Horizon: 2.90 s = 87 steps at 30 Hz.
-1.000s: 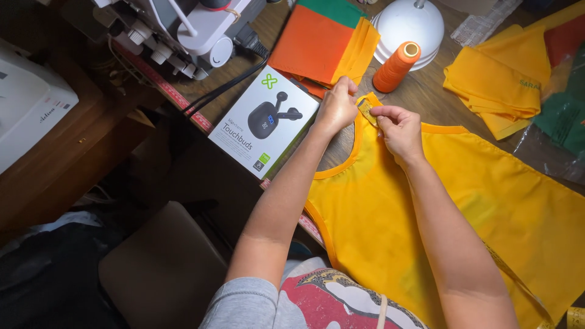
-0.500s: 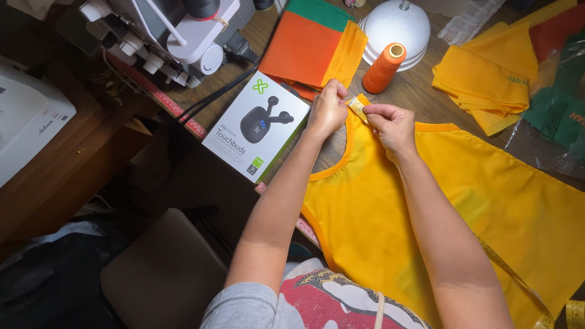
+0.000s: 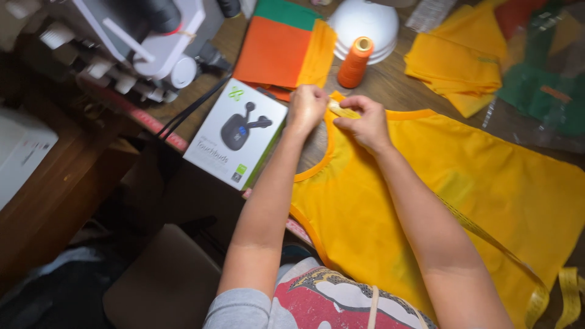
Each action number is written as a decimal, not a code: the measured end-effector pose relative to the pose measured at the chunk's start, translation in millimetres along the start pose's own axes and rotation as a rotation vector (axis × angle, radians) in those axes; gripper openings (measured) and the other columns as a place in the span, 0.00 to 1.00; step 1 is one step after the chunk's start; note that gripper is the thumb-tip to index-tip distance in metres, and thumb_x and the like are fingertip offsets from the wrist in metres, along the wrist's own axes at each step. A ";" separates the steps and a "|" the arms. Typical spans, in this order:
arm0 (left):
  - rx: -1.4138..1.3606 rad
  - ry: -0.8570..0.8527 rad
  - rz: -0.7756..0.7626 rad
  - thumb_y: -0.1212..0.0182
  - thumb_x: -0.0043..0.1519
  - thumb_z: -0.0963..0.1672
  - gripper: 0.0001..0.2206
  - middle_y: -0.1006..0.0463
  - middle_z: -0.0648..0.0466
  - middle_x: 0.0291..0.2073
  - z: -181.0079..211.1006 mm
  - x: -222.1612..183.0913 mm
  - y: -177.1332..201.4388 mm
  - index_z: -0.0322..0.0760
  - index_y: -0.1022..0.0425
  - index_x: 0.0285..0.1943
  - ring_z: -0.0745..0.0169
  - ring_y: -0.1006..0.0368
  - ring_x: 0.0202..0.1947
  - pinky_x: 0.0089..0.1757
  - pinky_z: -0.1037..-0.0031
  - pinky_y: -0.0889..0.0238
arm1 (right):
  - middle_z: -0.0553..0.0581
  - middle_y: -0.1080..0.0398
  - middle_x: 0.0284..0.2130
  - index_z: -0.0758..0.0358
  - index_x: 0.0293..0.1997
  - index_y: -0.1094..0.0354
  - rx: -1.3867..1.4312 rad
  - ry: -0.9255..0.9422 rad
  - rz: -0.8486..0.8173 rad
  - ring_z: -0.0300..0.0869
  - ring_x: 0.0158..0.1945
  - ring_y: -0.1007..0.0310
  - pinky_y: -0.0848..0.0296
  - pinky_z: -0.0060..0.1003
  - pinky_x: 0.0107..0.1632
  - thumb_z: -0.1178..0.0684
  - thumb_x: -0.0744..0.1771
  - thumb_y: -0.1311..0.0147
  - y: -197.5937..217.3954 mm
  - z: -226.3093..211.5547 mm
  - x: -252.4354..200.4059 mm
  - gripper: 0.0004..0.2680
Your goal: Measuring a yellow garment with a tape measure and pinning the fabric for alterations
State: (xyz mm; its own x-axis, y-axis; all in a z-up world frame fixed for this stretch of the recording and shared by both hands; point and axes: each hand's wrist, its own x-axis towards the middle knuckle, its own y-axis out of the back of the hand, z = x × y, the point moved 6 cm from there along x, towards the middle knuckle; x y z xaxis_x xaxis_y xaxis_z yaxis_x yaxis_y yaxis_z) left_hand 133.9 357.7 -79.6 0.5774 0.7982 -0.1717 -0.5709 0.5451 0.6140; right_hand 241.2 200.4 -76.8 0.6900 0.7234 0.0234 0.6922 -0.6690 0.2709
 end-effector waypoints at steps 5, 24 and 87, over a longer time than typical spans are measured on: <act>0.034 0.061 -0.044 0.38 0.58 0.48 0.06 0.15 0.55 0.33 1.1 -2.1 4.1 0.56 0.14 0.36 0.48 0.20 0.47 0.49 0.60 0.26 | 0.57 0.26 0.35 0.55 0.43 0.21 -0.340 0.301 0.069 0.53 0.41 0.23 0.24 0.44 0.45 0.59 0.58 0.30 5.8 -45.2 -15.2 0.12; -0.125 -0.008 -0.060 0.42 0.59 0.40 0.07 0.15 0.51 0.29 15.6 -18.5 21.9 0.41 0.18 0.41 0.51 0.16 0.39 0.50 0.59 0.28 | 0.56 0.23 0.25 0.69 0.47 0.28 0.235 -0.378 -0.001 0.31 0.24 0.22 0.20 0.22 0.26 0.58 0.67 0.42 -7.7 -11.1 0.9 0.07; 0.223 -0.198 0.296 0.32 0.60 0.46 0.03 0.17 0.58 0.29 20.4 -36.6 13.3 0.46 0.20 0.36 0.45 0.23 0.33 0.43 0.54 0.35 | 0.63 0.22 0.39 0.67 0.46 0.27 -0.389 -0.853 0.230 0.45 0.41 0.23 0.26 0.36 0.49 0.63 0.63 0.31 420.3 -11.7 -218.8 0.11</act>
State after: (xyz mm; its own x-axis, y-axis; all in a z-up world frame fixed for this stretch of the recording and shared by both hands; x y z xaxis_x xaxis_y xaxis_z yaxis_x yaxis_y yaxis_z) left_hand 117.1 330.5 -49.4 0.5208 0.8354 0.1757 -0.6014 0.2130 0.7700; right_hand 378.7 -237.1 43.2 0.8278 0.1114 -0.5499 0.5081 -0.5646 0.6504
